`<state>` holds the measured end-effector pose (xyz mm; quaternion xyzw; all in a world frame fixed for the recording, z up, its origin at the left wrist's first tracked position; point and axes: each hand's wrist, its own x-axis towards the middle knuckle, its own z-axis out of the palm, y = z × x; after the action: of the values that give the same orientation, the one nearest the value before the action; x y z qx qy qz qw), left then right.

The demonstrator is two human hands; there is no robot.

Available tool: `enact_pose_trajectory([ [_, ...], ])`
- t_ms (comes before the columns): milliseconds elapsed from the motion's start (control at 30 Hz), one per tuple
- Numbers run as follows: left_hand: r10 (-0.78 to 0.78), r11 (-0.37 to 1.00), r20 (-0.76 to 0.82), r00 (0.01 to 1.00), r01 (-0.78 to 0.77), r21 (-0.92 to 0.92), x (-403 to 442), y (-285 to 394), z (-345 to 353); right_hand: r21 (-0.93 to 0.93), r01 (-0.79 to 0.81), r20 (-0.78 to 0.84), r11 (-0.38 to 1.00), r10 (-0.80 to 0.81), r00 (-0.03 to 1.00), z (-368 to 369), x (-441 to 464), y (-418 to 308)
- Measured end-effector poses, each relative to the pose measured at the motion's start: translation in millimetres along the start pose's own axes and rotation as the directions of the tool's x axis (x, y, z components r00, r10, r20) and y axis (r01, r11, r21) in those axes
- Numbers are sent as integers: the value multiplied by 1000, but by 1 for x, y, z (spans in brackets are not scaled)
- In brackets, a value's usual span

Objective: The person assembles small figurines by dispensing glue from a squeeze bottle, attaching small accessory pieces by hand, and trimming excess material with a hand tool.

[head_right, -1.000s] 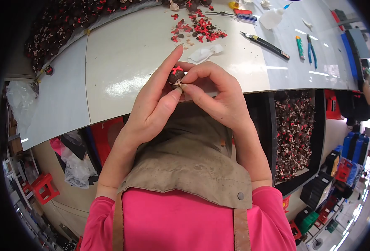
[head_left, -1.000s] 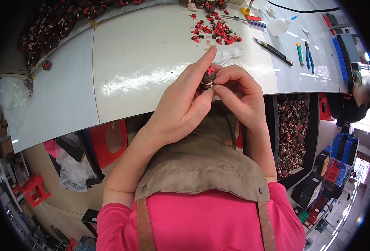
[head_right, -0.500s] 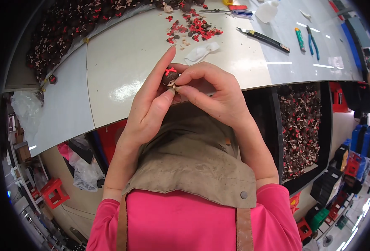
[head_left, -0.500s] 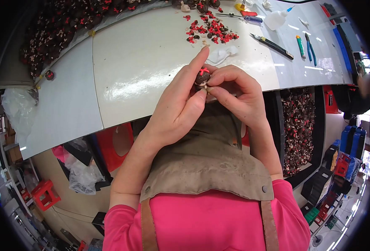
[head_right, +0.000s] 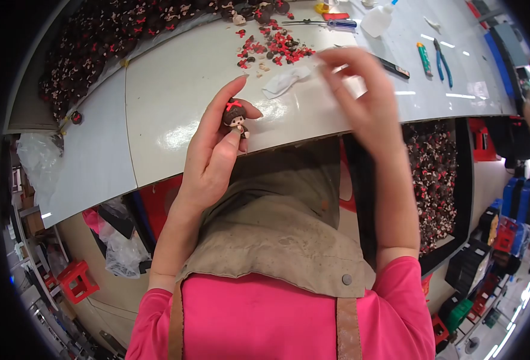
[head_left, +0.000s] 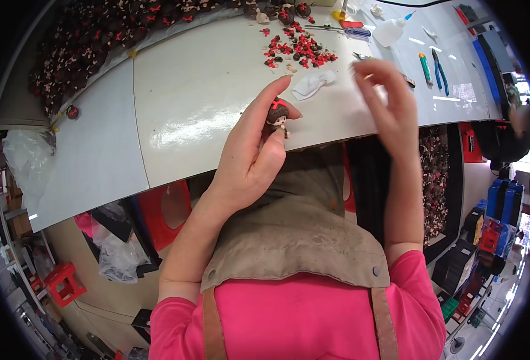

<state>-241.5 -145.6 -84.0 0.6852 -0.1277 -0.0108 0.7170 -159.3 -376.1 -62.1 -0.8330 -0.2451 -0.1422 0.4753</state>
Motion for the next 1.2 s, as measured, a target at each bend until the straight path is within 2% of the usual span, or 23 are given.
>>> enact_pose_trajectory([
  [33,14,1000,-5,1000,-14,12,0,-1,0,-242,100,-3,965,-104,995,-12,10,9],
  [67,6,1000,-7,1000,-6,-2,1,0,1,-348,120,-15,930,-133,991,-18,15,19],
  [167,-7,1000,-8,1000,7,-28,1,3,1,-556,129,101,821,-88,991,-32,17,51],
  [300,11,1000,-5,1000,-11,-24,1,1,0,-596,103,120,796,-38,992,-34,14,55],
  [500,0,999,-5,1000,0,-43,0,2,-1,-540,24,64,841,12,998,-34,10,54],
  [600,1,998,-5,1000,-2,-61,-1,1,-1,-318,-87,-3,944,90,996,-30,4,27],
  [700,-8,998,-3,1000,8,-60,0,1,-1,-96,-195,159,976,209,965,-22,-4,-24],
  [767,-13,998,-1,1000,13,-58,1,2,-1,-63,-67,335,996,85,938,-15,-8,-42],
  [800,-14,998,-3,1000,13,-56,1,3,-1,-30,-101,374,994,105,921,-11,-11,-51],
  [833,-15,998,-7,1000,14,-54,0,3,-1,-72,-2,417,997,32,908,-9,-10,-57],
  [900,2,1000,-1,1000,-2,-26,0,2,-2,-76,51,448,996,-11,894,-5,-10,-60],
  [1200,9,1000,14,1000,-9,-12,0,1,-3,-53,89,516,995,-49,855,3,-2,-58],
])
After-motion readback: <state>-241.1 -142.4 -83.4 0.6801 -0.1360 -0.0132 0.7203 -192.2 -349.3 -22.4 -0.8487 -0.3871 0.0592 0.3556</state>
